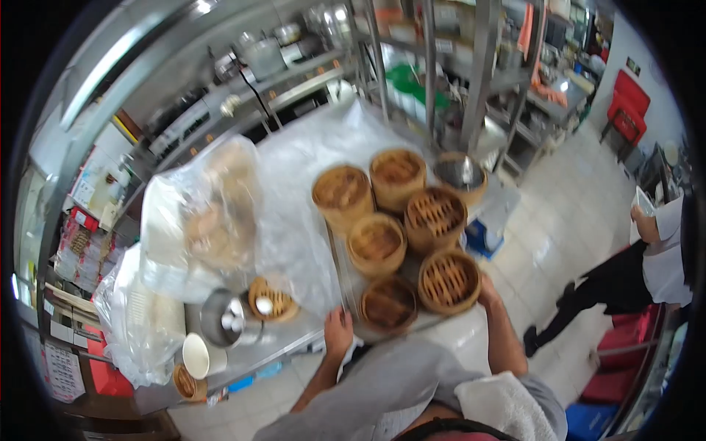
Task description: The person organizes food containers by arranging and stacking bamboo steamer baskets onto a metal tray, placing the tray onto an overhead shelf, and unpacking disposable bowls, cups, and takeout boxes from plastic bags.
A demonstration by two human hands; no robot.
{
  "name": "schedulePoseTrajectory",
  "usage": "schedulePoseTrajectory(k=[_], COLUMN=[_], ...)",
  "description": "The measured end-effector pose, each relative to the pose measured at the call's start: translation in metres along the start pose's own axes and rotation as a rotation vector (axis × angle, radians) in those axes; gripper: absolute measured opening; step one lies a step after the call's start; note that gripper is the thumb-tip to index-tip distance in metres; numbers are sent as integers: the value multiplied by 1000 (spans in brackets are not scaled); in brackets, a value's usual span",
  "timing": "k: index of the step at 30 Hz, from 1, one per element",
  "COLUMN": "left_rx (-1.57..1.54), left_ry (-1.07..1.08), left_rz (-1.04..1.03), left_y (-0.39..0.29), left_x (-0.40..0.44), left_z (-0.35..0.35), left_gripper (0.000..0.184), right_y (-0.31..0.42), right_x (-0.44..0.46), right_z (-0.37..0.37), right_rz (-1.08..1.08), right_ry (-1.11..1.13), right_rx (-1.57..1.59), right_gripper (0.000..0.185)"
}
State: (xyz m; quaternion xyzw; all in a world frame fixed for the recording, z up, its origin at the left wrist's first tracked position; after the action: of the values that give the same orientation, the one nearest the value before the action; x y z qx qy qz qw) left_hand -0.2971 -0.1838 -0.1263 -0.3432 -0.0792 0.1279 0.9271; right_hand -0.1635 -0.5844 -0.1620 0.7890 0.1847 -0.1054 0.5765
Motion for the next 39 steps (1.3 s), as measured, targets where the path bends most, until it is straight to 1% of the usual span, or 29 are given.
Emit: schedulePoseTrajectory(k=[2,3,4,5,6,8,9,10,11,12,13,14,15,16,17,19,20,22,23,24,26,27,30,31,34,35,36,38,39], left_rx=[-167,-176,83,345,340,85,-42,-88,-136,-264,-691,-685,-922,-1160,-1159,-1460,-1458,-1445,-1450,-1454,-1648,-1701,-1730,-1749,-1748,-1744,-1744,-1747,-1747], left_ry=[-99,-129,-231,-327,-338,59,51,39,29,50,-11,-3,-52,-109,-116,21,12,230,272,264,238,153,92,61,41,28,34,83,92], left_rz=[35,19,-41,-90,-88,208,188,196,209,242,183,210,242,263,263,429,436,476,516,518,509,480,395,372,324,286,282,207,198], left_y=[-1,-16,-37,-51,-49,-11,4,11,9,-4,26,20,5,-9,-18,-26,-19,-8,-5,-7,-16,-18,-13,-30,-49,-50,-53,-68,-77], left_x=[-5,-7,-14,-18,-16,-18,-16,-17,-17,-21,-22,-30,-29,-26,-24,-25,-23,-20,-19,-24,-34,-35,-46,-52,-74,-81,-86,-103,-111], left_z=[5,14,29,35,30,-3,-17,-23,-24,-18,-43,-42,-33,-25,-17,-10,-10,-21,-23,-28,-40,-44,-46,-37,-21,-17,-12,5,15], left_gripper=[26,26,27,30,30,34,36,36,36,32,25,25,23,20,20,25,25,34,40,40,42,45,51,55,57,57,57,58,58], right_y=[15,23,29,28,23,17,27,34,33,28,19,11,9,12,15,17,14,13,14,14,15,19,24,26,35,38,43,61,78], right_x=[-4,-10,-13,-5,3,4,-1,-5,-4,0,7,11,6,0,-2,1,0,3,4,4,3,0,-5,-8,-37,-48,-59,-88,-112], right_z=[-13,-21,-24,-19,-14,-10,-19,-24,-24,-20,-11,-3,-4,-7,-9,-9,-9,-7,-4,-4,-6,-8,-3,-2,-2,-5,-6,-6,-16], right_rz=[-63,-89,-119,-100,-78,-88,-31,15,6,-2,-12,-8,-24,-92,-155,-155,-160,-141,-110,-113,6,21,1,34,58,55,60,114,143], right_ry=[53,45,33,42,58,76,114,150,175,199,180,165,166,130,96,112,118,117,114,120,105,89,82,82,36,32,29,35,-26], right_rx=[25,3,-21,-30,-92,-157,-191,-222,-201,-180,-177,-173,-169,-76,13,60,112,69,27,21,-82,-103,-72,-75,-54,6,8,-10,-74], right_gripper=[44,44,43,43,41,40,39,38,38,37,37,37,37,37,36,36,36,35,35,35,33,32,31,29,27,26,26,26,26])
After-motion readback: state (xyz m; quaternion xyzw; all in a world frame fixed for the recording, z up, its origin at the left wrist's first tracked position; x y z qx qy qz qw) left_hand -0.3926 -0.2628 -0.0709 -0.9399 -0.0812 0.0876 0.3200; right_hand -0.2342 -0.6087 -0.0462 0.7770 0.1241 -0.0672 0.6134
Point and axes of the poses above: each hand's wrist, its own x-axis towards the middle knuckle, its own z-axis out of the back of the hand, y = z × x, the point moved 4 cm from there along x, towards the middle knuckle, and after that the axes turned 3 degrees about -z, right-handed, at the moved point
